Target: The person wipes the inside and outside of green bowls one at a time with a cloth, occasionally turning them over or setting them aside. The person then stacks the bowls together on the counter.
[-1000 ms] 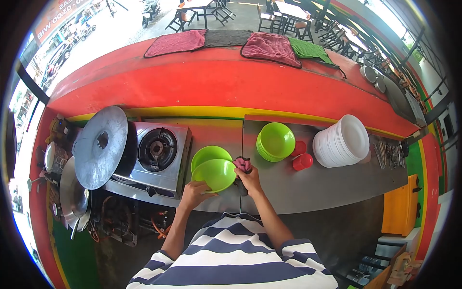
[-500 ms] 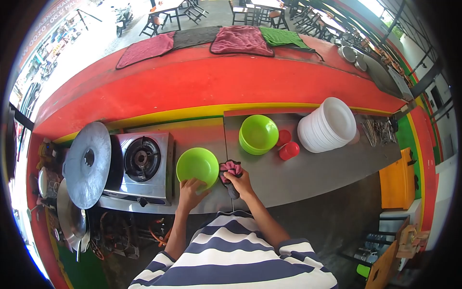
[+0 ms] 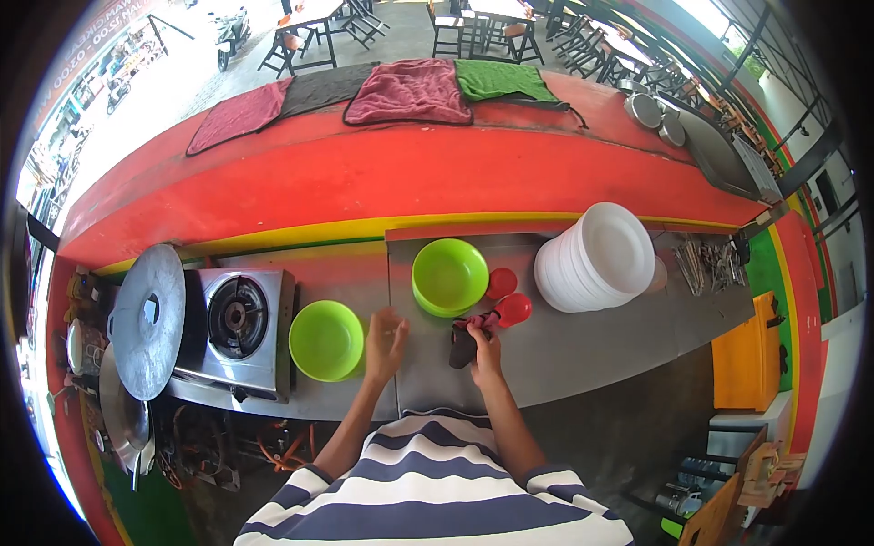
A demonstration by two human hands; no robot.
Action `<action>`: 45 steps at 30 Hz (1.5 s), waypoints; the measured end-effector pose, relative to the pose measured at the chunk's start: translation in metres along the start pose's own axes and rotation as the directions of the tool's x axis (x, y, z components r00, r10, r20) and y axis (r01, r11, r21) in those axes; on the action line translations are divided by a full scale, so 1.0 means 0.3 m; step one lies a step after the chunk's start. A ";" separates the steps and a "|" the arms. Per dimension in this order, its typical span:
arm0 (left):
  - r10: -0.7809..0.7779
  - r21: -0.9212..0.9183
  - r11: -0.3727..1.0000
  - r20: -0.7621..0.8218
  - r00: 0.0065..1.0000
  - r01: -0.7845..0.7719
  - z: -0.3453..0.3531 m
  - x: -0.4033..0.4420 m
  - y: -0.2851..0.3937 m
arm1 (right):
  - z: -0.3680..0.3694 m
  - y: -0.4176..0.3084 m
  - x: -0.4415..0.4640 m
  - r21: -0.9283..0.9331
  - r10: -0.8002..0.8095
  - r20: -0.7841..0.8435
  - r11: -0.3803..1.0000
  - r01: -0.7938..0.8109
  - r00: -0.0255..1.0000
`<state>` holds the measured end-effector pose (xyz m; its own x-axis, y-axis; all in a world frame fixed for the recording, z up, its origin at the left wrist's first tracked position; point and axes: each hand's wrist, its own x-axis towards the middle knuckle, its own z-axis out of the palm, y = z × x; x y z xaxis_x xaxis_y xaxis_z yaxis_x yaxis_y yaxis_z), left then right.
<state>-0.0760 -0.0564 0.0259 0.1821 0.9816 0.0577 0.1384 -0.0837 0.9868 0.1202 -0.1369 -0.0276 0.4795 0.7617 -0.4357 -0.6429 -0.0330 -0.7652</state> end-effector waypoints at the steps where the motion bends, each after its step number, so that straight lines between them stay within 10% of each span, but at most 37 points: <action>1: -0.073 -0.086 0.993 0.024 0.997 0.075 0.064 0.033 -0.080 | -0.030 0.005 0.039 0.004 -0.017 -0.010 1.000 0.017 1.000; 11: -0.132 0.147 0.979 -0.073 0.989 0.141 0.394 0.267 -0.489 | -0.166 -0.142 0.139 -0.024 0.167 0.163 0.986 -0.165 0.972; 17: -0.167 0.057 0.984 -0.037 0.985 0.169 0.357 0.269 -0.289 | -0.191 -0.216 0.166 -0.045 0.194 0.228 0.981 -0.189 0.954; 26: 0.157 0.375 0.922 -0.137 0.978 -0.095 0.273 0.234 0.007 | -0.100 -0.388 0.240 -0.273 -0.154 0.431 0.917 0.291 0.889; 29: 0.185 0.411 0.907 -0.197 0.963 -0.090 0.279 0.196 0.121 | 0.002 -0.428 0.226 -0.291 -0.335 0.581 0.766 0.574 0.742; 32: 0.137 0.344 0.936 -0.157 0.978 -0.076 0.285 0.154 0.247 | 0.134 -0.524 0.191 -0.269 -0.448 0.802 0.320 0.909 0.395; 35: 0.101 0.307 0.950 -0.108 0.989 -0.064 0.313 0.098 0.410 | 0.188 -0.472 0.200 -0.270 -0.215 0.948 -0.143 0.952 0.236; 41: 0.203 0.433 0.897 -0.212 0.956 -0.095 0.264 0.014 0.441 | 0.155 -0.335 0.026 -0.334 -0.184 0.910 0.210 0.919 0.373; 45: 0.148 0.383 0.923 -0.298 0.943 -0.024 0.230 -0.027 0.435 | 0.150 -0.303 -0.086 -0.400 0.118 0.882 0.701 0.591 0.457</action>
<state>0.0076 -0.0872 0.1439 -0.0981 0.9645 0.2453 0.4963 -0.1663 0.8521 0.1394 -0.1245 0.0744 -0.3830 0.9148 0.1286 0.0716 0.1682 -0.9832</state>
